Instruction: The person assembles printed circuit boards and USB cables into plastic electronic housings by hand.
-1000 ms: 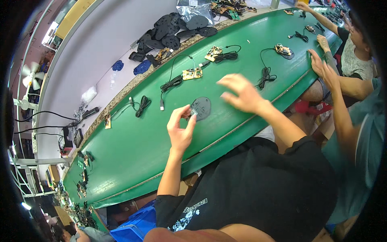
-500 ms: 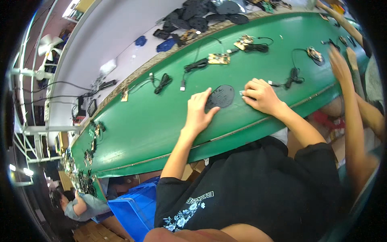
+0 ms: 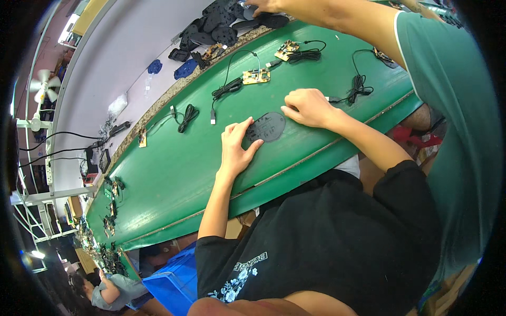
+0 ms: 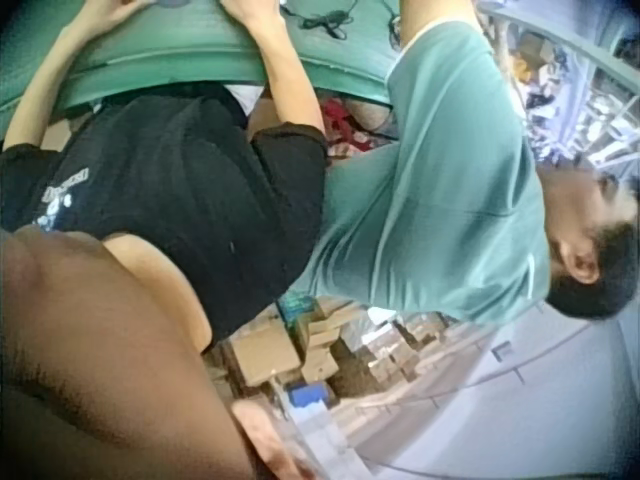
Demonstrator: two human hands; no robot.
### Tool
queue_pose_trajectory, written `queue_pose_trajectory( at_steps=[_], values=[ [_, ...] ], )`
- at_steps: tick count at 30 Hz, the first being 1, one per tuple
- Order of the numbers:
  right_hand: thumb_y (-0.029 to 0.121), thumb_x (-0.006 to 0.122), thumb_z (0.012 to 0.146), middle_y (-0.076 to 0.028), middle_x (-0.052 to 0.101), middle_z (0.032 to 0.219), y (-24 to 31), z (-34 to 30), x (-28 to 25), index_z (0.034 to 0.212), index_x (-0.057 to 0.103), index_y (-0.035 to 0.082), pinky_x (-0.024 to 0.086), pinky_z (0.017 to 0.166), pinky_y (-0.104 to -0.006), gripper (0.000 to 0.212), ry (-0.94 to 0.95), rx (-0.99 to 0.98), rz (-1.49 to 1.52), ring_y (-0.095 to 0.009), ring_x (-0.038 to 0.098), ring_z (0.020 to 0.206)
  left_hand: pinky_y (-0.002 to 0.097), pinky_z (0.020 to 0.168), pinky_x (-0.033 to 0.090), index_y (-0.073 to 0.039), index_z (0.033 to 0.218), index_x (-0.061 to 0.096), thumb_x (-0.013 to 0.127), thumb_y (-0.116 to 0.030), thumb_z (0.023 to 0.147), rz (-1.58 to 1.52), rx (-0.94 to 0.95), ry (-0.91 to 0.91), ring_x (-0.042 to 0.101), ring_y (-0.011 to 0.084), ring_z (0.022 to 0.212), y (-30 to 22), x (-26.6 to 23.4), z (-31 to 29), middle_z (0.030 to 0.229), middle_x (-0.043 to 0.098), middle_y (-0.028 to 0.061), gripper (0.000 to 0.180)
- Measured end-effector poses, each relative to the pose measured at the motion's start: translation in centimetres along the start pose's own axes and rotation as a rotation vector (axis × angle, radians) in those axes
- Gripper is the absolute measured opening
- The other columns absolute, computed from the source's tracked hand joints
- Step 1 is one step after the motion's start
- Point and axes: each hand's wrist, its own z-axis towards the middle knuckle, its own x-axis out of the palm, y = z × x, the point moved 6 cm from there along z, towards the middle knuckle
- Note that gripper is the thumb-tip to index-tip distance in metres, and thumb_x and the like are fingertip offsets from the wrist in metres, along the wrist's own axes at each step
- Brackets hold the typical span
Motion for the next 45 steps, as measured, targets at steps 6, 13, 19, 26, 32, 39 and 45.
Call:
queue_pose_trajectory(
  at_steps=[6, 13, 19, 26, 32, 39, 45],
  values=[
    [0.005, 0.070, 0.085, -0.011, 0.061, 0.104, -1.6, 0.0, -0.9, 0.104, 0.069, 0.003, 0.050, 0.084, -0.0414, 0.019, -0.248, -0.393, 0.180, -0.032, 0.061, 0.096, 0.0424, 0.099, 0.039, -0.006, 0.136, 0.058, 0.085, -0.020, 0.073, -0.018, -0.004, 0.009, 0.054, 0.0306, 0.114, -0.1, 0.3, 0.5, 0.125, 0.066, 0.0085, 0.070],
    [-0.003, 0.067, 0.086, -0.012, 0.058, 0.109, -4.3, -0.1, -3.2, 0.111, 0.068, -0.002, 0.049, 0.085, -0.0384, 0.025, -0.262, -0.195, 0.314, -0.030, 0.061, 0.098, 0.0433, 0.103, 0.037, -0.006, 0.136, 0.058, 0.085, -0.018, 0.074, -0.010, -0.108, -0.063, 0.054, 0.0297, 0.117, -0.7, 1.1, 0.2, 0.126, 0.067, 0.0073, 0.069],
    [-0.001, 0.067, 0.086, -0.011, 0.061, 0.103, -7.2, 0.8, -3.1, 0.108, 0.070, 0.000, 0.050, 0.084, -0.0387, 0.022, -0.297, -0.115, 0.241, -0.030, 0.062, 0.096, 0.0432, 0.102, 0.037, -0.005, 0.137, 0.057, 0.085, -0.020, 0.074, -0.040, -0.093, -0.051, 0.054, 0.0304, 0.118, -0.3, 1.4, 0.3, 0.128, 0.065, 0.0092, 0.071],
    [0.009, 0.069, 0.085, -0.009, 0.063, 0.100, -6.1, 0.4, -3.2, 0.102, 0.072, 0.006, 0.051, 0.084, -0.0405, 0.017, -0.296, -0.196, 0.166, -0.030, 0.062, 0.096, 0.0431, 0.103, 0.038, -0.005, 0.136, 0.058, 0.086, -0.021, 0.074, -0.043, -0.092, -0.033, 0.055, 0.0296, 0.117, -0.4, 1.4, 0.9, 0.126, 0.066, 0.0091, 0.070],
    [0.008, 0.070, 0.082, -0.007, 0.063, 0.100, -2.2, 0.3, -2.8, 0.103, 0.073, 0.009, 0.051, 0.083, -0.0409, 0.021, -0.273, -0.312, 0.148, -0.029, 0.062, 0.095, 0.0426, 0.104, 0.037, -0.004, 0.136, 0.058, 0.086, -0.021, 0.074, -0.029, -0.088, -0.030, 0.055, 0.0295, 0.117, -0.4, 1.6, 1.1, 0.127, 0.066, 0.0093, 0.071],
    [0.010, 0.075, 0.080, -0.003, 0.061, 0.098, -2.8, -1.5, -3.0, 0.097, 0.075, 0.010, 0.049, 0.078, -0.0389, 0.016, -0.226, -0.491, 0.046, -0.025, 0.060, 0.089, 0.0430, 0.102, 0.038, -0.004, 0.136, 0.058, 0.084, -0.022, 0.074, -0.016, -0.086, -0.038, 0.054, 0.0293, 0.117, -0.8, 1.8, 1.2, 0.127, 0.065, 0.0096, 0.069],
    [0.017, 0.074, 0.083, -0.002, 0.062, 0.096, -2.0, -2.3, -3.0, 0.093, 0.074, 0.011, 0.047, 0.081, -0.0377, 0.011, -0.173, -0.494, -0.010, -0.022, 0.061, 0.093, 0.0430, 0.102, 0.038, -0.004, 0.136, 0.058, 0.084, -0.022, 0.075, -0.015, -0.077, -0.038, 0.054, 0.0300, 0.117, -0.9, 2.1, 1.3, 0.127, 0.065, 0.0095, 0.069]
  ],
)
